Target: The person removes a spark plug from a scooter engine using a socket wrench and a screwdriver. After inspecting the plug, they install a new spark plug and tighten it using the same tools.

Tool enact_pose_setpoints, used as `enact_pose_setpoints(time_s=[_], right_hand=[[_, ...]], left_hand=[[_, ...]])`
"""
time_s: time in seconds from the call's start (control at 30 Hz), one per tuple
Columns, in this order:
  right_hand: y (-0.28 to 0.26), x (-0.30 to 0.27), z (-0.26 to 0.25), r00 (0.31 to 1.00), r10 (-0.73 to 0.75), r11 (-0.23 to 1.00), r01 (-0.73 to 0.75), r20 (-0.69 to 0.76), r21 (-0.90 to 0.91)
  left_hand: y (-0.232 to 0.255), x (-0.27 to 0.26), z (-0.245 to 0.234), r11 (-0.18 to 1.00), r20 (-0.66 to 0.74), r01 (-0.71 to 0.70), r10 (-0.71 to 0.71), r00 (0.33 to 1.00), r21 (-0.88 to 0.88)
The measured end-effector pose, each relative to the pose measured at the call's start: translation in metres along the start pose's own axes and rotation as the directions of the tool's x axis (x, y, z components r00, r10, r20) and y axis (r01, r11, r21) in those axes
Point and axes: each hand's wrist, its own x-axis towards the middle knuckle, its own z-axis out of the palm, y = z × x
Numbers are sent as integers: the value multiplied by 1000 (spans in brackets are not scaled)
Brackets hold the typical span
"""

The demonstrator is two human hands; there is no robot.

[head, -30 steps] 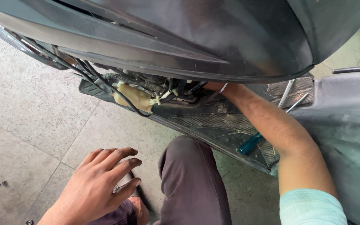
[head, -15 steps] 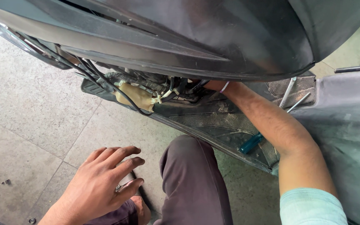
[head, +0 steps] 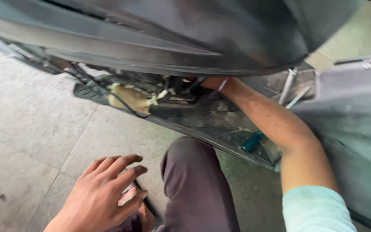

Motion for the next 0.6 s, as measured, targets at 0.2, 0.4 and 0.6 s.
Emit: enact_pose_setpoints(time_s=[0.2, 0.4, 0.6], right_hand=[[-53, -53, -8, 884, -381, -2, 292, 271, -957], [-159, -166, 9, 750, -118, 932, -143, -651, -333], [-140, -289, -15, 445, 349, 571, -799, -825, -190]], left_hand=[[-32, -15, 52, 992, 6, -123, 123, 992, -30], [-56, 16, 70, 997, 126, -71, 68, 990, 22], [-42, 55, 44, 1000, 133, 6, -4, 991, -16]])
